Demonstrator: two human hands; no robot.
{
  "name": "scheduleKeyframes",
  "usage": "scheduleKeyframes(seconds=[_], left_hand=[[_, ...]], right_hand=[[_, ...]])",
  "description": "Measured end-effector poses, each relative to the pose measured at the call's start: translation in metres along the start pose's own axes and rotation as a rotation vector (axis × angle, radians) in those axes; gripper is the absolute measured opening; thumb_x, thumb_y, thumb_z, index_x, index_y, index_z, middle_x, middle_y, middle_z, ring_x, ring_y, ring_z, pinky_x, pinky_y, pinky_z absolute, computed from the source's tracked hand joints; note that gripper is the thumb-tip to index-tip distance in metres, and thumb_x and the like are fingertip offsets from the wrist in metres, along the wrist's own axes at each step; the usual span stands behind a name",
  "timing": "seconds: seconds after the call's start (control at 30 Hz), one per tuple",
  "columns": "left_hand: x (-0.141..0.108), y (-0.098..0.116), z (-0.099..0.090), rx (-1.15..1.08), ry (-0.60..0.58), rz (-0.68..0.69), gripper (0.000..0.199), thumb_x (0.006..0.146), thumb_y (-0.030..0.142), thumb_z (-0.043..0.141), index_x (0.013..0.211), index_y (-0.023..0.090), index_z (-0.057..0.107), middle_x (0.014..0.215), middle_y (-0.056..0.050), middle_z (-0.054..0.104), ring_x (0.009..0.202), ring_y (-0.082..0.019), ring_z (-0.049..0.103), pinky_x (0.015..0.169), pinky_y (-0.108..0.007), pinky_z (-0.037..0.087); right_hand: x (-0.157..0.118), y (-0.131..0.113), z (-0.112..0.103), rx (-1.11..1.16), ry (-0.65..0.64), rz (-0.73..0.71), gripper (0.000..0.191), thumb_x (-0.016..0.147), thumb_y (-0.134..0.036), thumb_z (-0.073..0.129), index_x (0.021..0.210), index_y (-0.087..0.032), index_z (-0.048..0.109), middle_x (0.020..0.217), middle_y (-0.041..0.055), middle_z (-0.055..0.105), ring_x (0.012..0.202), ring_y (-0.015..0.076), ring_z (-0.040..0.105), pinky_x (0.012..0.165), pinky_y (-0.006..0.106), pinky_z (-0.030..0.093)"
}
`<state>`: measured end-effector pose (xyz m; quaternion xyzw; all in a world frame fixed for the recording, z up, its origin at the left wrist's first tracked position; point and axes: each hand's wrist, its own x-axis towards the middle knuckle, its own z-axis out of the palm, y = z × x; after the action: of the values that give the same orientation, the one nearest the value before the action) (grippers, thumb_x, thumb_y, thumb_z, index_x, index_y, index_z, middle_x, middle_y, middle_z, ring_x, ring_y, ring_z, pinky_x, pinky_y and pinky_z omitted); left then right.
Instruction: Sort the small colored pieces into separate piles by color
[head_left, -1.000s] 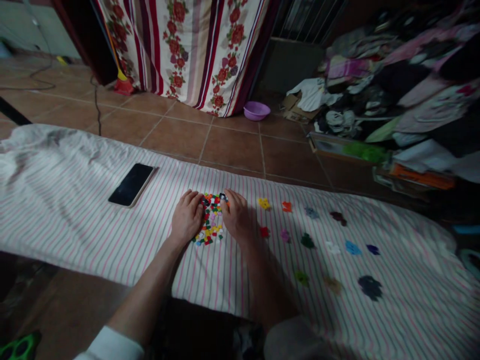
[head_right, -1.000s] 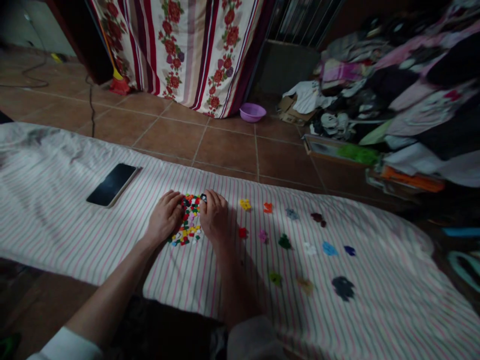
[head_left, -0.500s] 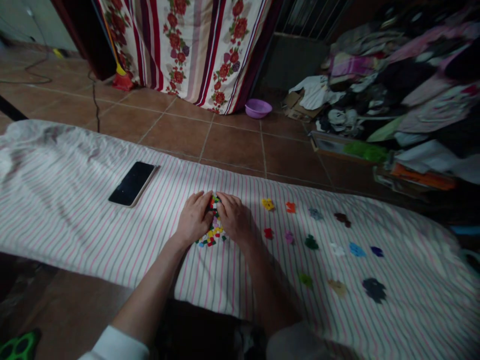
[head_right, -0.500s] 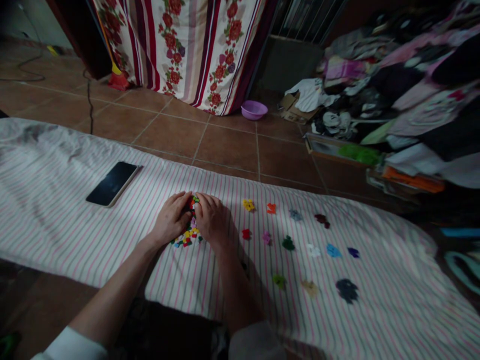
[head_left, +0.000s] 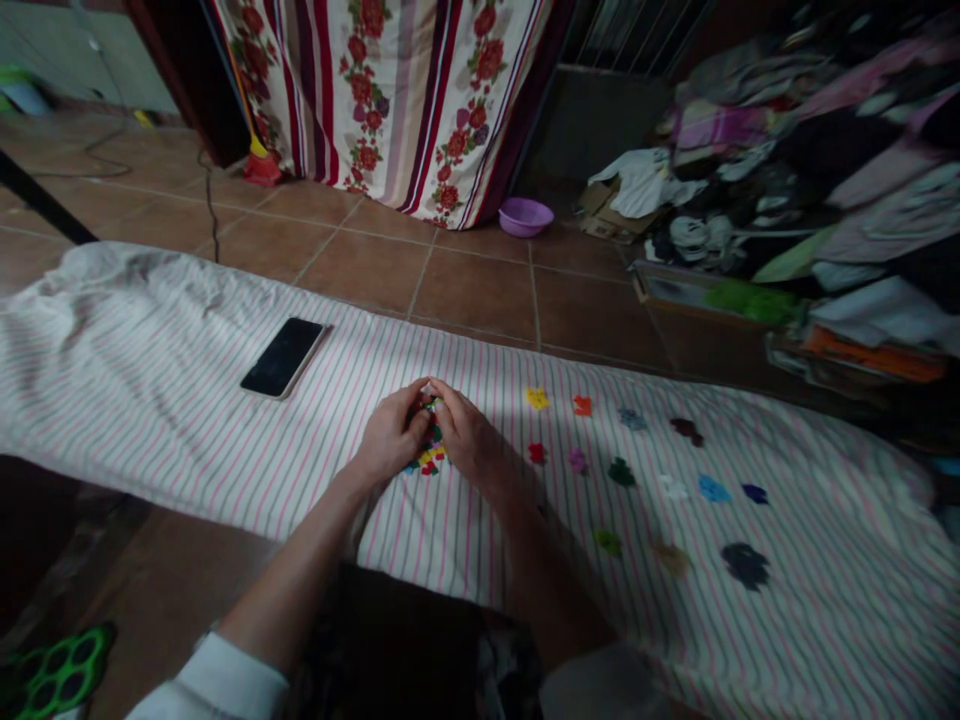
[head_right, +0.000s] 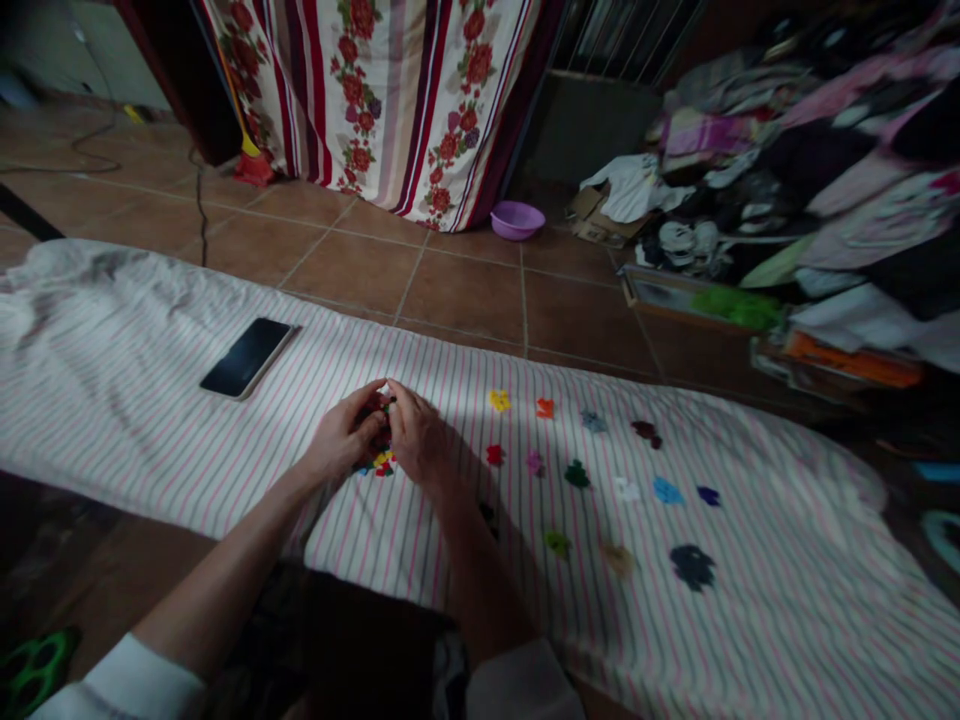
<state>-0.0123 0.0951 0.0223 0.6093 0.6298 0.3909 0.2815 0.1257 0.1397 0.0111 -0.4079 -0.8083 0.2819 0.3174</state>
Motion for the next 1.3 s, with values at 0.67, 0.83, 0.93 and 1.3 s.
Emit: scheduleKeyframes(seconds=[0.67, 0.83, 0.93, 1.3], left_hand=[[-0.015, -0.004, -0.032, 0.359, 0.025, -0.156, 0.037, 0.088, 0.027, 0.045, 0.118, 0.015, 0.063, 0.107, -0.010, 0.065, 0.085, -0.018, 0.068, 0.083, -0.033, 0.054], [-0.021, -0.015, -0.041, 0.491, 0.002, -0.175, 0.038, 0.087, 0.035, 0.050, 0.117, 0.016, 0.063, 0.096, -0.008, 0.065, 0.078, -0.017, 0.067, 0.079, -0.031, 0.053], [-0.023, -0.020, -0.041, 0.527, -0.004, -0.127, 0.033, 0.084, 0.032, 0.053, 0.111, 0.018, 0.065, 0.092, -0.007, 0.065, 0.077, -0.017, 0.066, 0.077, -0.029, 0.053], [-0.012, 0.000, -0.033, 0.268, -0.107, -0.153, 0.037, 0.088, 0.024, 0.041, 0.116, 0.016, 0.064, 0.100, -0.009, 0.073, 0.091, -0.019, 0.069, 0.080, -0.030, 0.053]], right_hand=[[-0.011, 0.020, -0.025, -0.094, 0.178, 0.016, 0.038, 0.088, -0.018, 0.039, 0.116, -0.016, 0.064, 0.108, 0.0117, 0.069, 0.101, 0.0208, 0.065, 0.092, 0.035, 0.053], [-0.017, 0.037, -0.037, -0.303, 0.147, 0.093, 0.033, 0.079, -0.009, 0.043, 0.097, -0.019, 0.069, 0.093, 0.0094, 0.069, 0.093, 0.0219, 0.064, 0.090, 0.034, 0.050], [-0.024, 0.039, -0.034, -0.383, 0.093, 0.148, 0.033, 0.077, -0.006, 0.044, 0.093, -0.021, 0.068, 0.089, 0.0082, 0.067, 0.087, 0.0214, 0.063, 0.084, 0.032, 0.050], [-0.018, 0.029, -0.019, -0.238, 0.035, 0.091, 0.046, 0.078, -0.004, 0.039, 0.113, -0.019, 0.064, 0.103, 0.0090, 0.069, 0.101, 0.0214, 0.063, 0.094, 0.035, 0.049]])
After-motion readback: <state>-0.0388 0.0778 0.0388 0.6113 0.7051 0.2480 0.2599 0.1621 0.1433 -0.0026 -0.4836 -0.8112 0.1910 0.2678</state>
